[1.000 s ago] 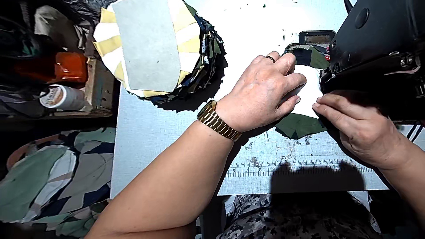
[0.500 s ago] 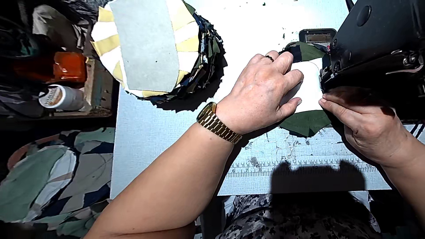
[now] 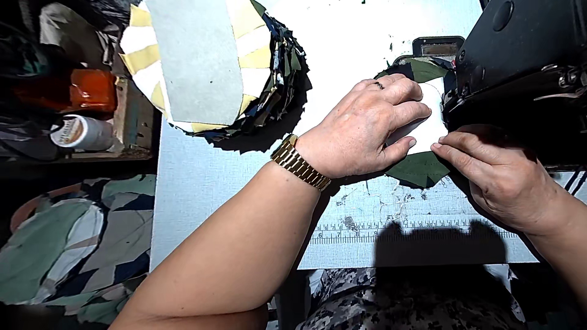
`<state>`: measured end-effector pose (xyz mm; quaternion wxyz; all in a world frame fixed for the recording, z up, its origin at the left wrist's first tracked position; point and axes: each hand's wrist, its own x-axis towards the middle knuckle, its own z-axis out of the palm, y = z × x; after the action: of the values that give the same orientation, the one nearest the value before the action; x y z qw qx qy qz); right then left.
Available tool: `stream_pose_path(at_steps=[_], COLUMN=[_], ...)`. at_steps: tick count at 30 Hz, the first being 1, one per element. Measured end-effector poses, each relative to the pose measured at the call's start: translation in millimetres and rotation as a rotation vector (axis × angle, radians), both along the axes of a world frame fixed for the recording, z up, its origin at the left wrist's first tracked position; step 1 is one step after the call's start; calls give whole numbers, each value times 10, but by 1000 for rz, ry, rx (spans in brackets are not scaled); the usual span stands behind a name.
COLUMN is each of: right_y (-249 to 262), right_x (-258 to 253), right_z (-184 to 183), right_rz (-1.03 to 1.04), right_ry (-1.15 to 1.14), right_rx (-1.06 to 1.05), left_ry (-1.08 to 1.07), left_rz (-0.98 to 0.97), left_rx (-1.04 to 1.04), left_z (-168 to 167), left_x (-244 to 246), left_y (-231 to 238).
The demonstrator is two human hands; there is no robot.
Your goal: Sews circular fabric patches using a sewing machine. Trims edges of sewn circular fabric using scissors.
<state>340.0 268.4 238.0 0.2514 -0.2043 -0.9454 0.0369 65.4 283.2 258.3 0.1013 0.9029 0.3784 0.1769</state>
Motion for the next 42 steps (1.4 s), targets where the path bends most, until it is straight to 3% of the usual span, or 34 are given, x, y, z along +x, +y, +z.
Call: stream_pose_path(at_steps=[20, 24, 30, 42], right_y=[18, 23, -8, 25], right_x=[34, 18, -52, 20], right_z=[24, 23, 12, 31], right_rz=[-70, -54, -30, -112], right_ry=[6, 98, -18, 14], right_rx=[-33, -5, -7, -35], left_ry=[-3, 19, 14, 64], left_rz=[23, 36, 43, 84], left_rx=[31, 37, 43, 86], left_z=[7, 19, 20, 55], left_x=[-6, 8, 10, 15], left_y=[11, 4, -3, -54])
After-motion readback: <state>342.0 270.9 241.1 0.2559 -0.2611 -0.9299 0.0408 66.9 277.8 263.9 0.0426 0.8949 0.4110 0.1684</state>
